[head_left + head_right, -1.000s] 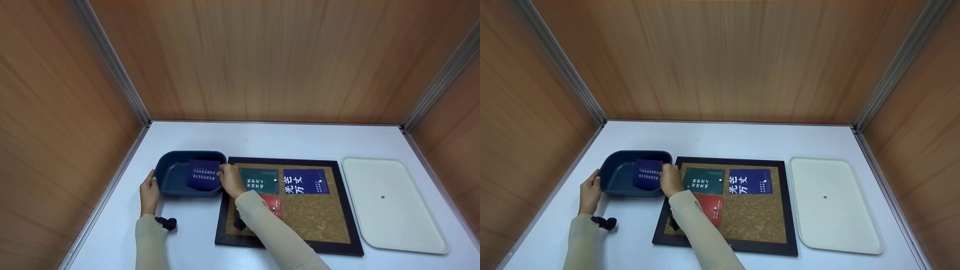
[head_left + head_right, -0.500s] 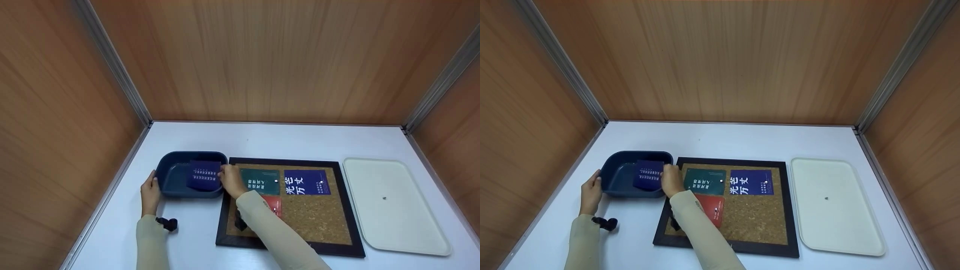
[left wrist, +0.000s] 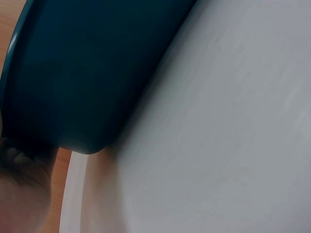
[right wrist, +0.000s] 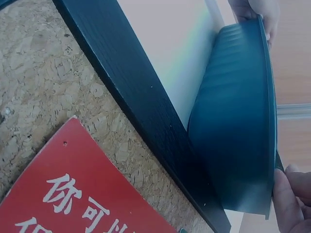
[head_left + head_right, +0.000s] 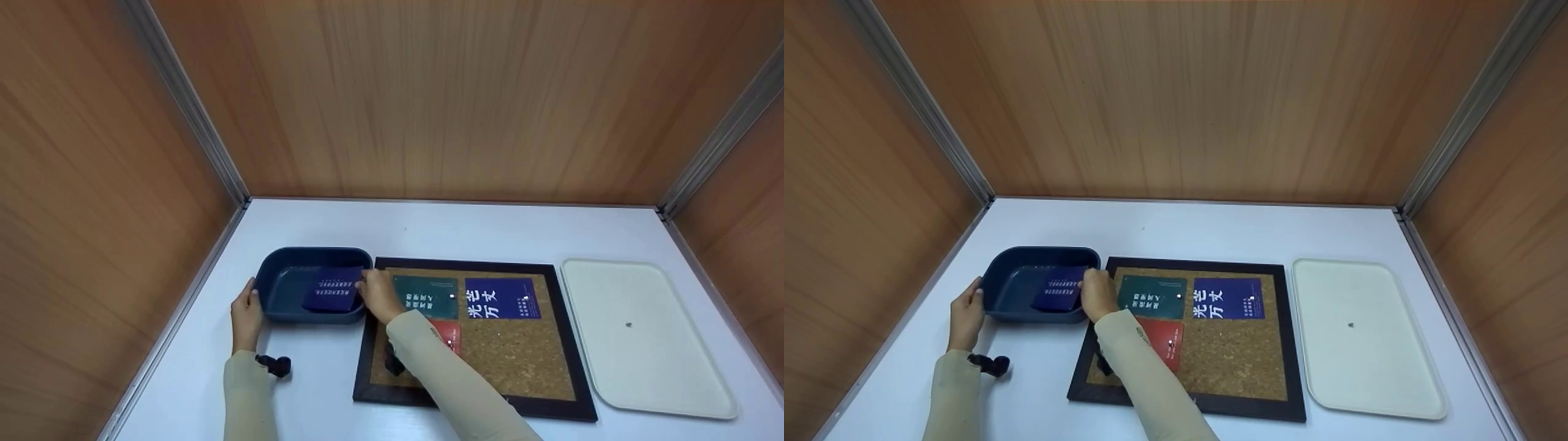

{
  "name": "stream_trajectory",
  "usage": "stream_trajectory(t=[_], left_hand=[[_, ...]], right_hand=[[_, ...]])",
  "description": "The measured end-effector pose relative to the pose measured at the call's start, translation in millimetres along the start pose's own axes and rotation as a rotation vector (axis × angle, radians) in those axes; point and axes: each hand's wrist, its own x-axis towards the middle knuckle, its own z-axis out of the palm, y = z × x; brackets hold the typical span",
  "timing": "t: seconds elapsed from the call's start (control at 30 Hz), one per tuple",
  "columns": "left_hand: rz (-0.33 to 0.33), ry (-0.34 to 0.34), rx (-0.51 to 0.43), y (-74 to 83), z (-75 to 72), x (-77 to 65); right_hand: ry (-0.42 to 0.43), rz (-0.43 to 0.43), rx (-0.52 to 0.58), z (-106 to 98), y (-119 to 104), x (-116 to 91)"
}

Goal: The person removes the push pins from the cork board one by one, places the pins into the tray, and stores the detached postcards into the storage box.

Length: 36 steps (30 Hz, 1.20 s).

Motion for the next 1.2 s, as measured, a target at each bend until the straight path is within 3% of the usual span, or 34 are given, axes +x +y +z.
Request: stream_trajectory(t=[0.13,0.37,0.67,0.87,1.07,1.2], left_hand=[[0.002,0.004,-0.008,-0.7,0.6,-0.1],[0.075,0.046,-0.010,-0.8,2.8,-1.6],[0.021,0.005,0.010,-0.9,1.0,1.2],[0.022,-0.001,0.030,2.3,-1.0,1.9],[0.015,-0.033,0.102,5.2,-3.0,0.3],[0.026,-0.059,0.200,9.4,-4.5,-1.3]], right_hand=[[-0.003,0.006,-0.021,0.3,0.5,0.6],[0.019,-0.017,-0.018,1.0,3.9,-1.8],[-0.015,0.083,0.072,0.8,4.0,-3.2],[-0.052,0.095,0.116,-2.1,4.1,-4.2],[-0.091,0.094,0.161,-4.1,5.8,-7.6],[-0.130,0.104,0.181,-7.7,6.2,-10.6]])
